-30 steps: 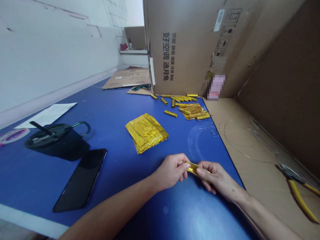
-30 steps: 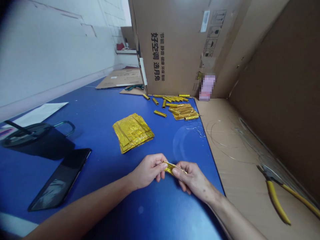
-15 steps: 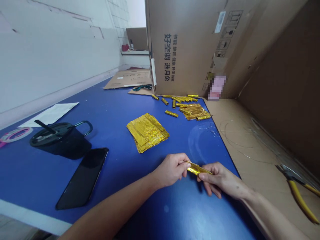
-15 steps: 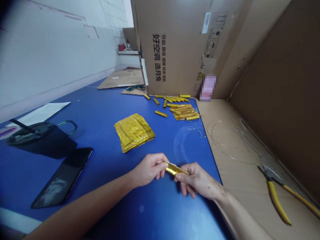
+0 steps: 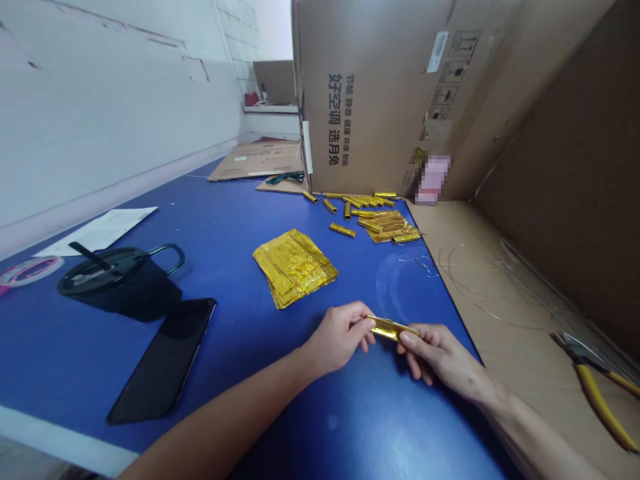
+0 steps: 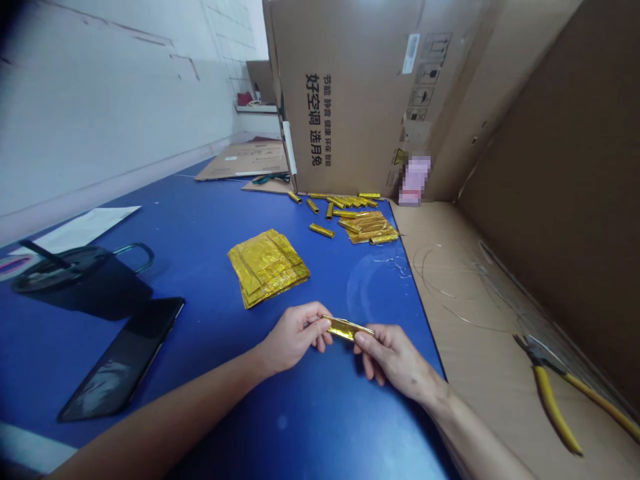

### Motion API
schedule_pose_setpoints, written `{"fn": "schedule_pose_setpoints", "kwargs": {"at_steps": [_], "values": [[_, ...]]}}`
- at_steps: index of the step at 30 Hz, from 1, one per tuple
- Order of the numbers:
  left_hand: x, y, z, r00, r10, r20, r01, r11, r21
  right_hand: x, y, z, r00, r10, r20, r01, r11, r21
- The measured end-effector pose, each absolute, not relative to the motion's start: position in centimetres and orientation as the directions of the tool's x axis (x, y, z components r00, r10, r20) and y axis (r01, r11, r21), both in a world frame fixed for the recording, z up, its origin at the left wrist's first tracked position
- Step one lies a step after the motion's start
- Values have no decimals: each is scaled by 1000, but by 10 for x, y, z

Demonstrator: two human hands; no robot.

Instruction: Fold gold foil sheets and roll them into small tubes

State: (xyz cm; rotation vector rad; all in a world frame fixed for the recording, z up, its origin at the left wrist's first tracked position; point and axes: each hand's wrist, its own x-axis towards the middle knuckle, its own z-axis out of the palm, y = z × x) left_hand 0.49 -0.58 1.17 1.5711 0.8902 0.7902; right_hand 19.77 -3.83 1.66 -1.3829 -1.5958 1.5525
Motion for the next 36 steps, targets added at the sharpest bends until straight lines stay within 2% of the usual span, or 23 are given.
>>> {"fn": "schedule_pose_setpoints", "kwargs": {"at_steps": [4,8,10,13,17,21,28,33,36], "values": [[6,-3,5,489,872,-4,77,-39,996,196,-40,15,-319,917,-241,368,-115,-923],[5,-4,6,451,892,-14,114,-42,993,195,-41,18,-296,930,-220,416,-82,-906],[5,-7,10,448,894,19,196,-119,973,193,-42,21,-284,946,-153,406,-26,-914],[5,-14,15,534,840,95,328,-309,893,188,-47,25,-311,949,-52,435,94,-895],[9,-22,18,610,777,155,364,-449,816,181,-54,23,-363,931,-33,563,191,-804],[10,-25,17,583,802,131,355,-396,847,177,-56,21,-356,934,6,620,241,-747],[10,-21,19,478,868,134,371,-337,865,176,-57,22,-365,931,9,619,250,-744],[10,-20,21,520,853,27,343,-239,908,180,-58,17,-326,938,115,580,294,-760],[9,-21,23,538,843,13,361,-244,900,180,-57,16,-310,942,131,549,290,-784]]}}
